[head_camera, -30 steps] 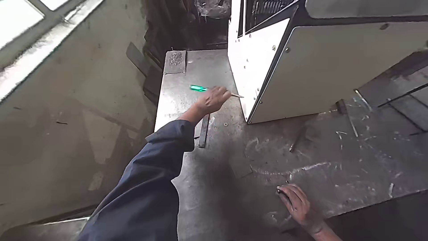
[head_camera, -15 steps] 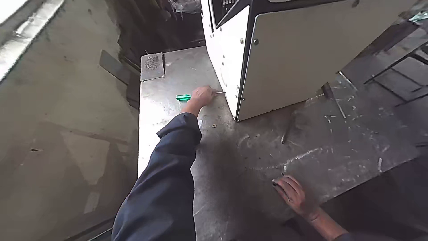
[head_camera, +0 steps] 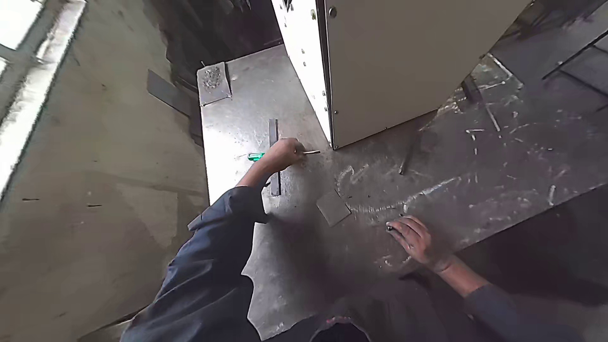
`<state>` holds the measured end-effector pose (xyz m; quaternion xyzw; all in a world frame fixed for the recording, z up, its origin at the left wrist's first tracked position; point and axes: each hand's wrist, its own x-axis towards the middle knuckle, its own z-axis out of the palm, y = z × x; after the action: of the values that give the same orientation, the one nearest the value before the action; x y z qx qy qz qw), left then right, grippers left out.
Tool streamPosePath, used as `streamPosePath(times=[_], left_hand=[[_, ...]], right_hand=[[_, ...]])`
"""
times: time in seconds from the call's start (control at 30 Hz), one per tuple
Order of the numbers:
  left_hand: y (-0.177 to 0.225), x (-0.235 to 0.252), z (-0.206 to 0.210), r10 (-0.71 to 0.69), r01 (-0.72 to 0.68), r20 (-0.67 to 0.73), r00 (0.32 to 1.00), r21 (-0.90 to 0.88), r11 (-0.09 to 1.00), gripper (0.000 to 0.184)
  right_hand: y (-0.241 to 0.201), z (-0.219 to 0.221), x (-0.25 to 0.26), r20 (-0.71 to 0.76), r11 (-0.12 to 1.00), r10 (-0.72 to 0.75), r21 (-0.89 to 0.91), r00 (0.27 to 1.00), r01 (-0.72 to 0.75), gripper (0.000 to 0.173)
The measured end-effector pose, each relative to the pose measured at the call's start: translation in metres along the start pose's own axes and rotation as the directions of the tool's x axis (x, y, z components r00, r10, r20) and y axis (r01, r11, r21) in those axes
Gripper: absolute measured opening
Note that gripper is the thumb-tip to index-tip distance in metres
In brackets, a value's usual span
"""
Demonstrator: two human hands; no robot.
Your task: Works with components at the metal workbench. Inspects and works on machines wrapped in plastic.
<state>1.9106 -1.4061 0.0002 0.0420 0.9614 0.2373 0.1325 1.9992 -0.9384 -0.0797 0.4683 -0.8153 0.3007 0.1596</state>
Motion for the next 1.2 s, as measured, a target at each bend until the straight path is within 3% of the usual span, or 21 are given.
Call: streamPosePath(times=[0.17,0.27,0.4,0.7,0.9,0.97,1.03,1.1,1.2], left_hand=[[0.006,-0.025,-0.005,-0.07,0.069,-0.005,0.998,-0.106,0.992,0.018],[0.013,-0.032,-0.012,-0.053,0.068,0.09,0.995,-0.176,0.982,0.018],[0.027,-0.039,0.002,-0.072,0.098,0.19,0.979,-0.133,0.986,0.02],[0.045,-0.051,0.019,-0.067,0.063,0.067,0.996,0.061,0.996,0.017],[0.041,-0.05,0.019,-0.132,0.131,0.084,0.988,0.017,0.991,0.02],[0.041,-0.066,0.012,-0.196,0.196,0.015,0.981,-0.051,0.979,0.019],[0.047,-0.097,-0.005,-0.345,0.307,-0.16,0.925,-0.221,0.926,0.02],[0.04,-0.133,-0.019,-0.529,0.384,-0.321,0.785,-0.417,0.823,0.022],[0.021,-0.182,-0.021,-0.71,0.516,-0.335,0.619,-0.508,0.689,0.023]], right_hand=[[-0.001,0.0,0.003,-0.007,1.0,-0.006,0.004,1.0,0.006,0.021],[-0.002,-0.002,0.003,0.003,1.0,0.007,0.01,1.0,-0.007,0.021],[-0.003,-0.003,0.004,0.013,1.0,0.019,0.006,1.0,-0.02,0.022],[-0.002,-0.004,0.005,0.012,0.999,0.02,0.046,1.0,-0.021,0.022],[-0.001,-0.003,0.005,-0.025,0.995,0.024,0.098,0.999,-0.021,0.022],[-0.001,-0.003,0.005,-0.034,0.992,0.024,0.124,0.999,-0.02,0.022],[0.0,-0.004,0.006,-0.046,0.991,0.025,0.134,0.999,-0.019,0.022],[0.002,-0.005,0.007,-0.048,0.99,0.028,0.14,0.998,-0.021,0.022],[0.001,-0.006,0.008,-0.044,0.988,0.022,0.154,0.999,-0.015,0.022]])
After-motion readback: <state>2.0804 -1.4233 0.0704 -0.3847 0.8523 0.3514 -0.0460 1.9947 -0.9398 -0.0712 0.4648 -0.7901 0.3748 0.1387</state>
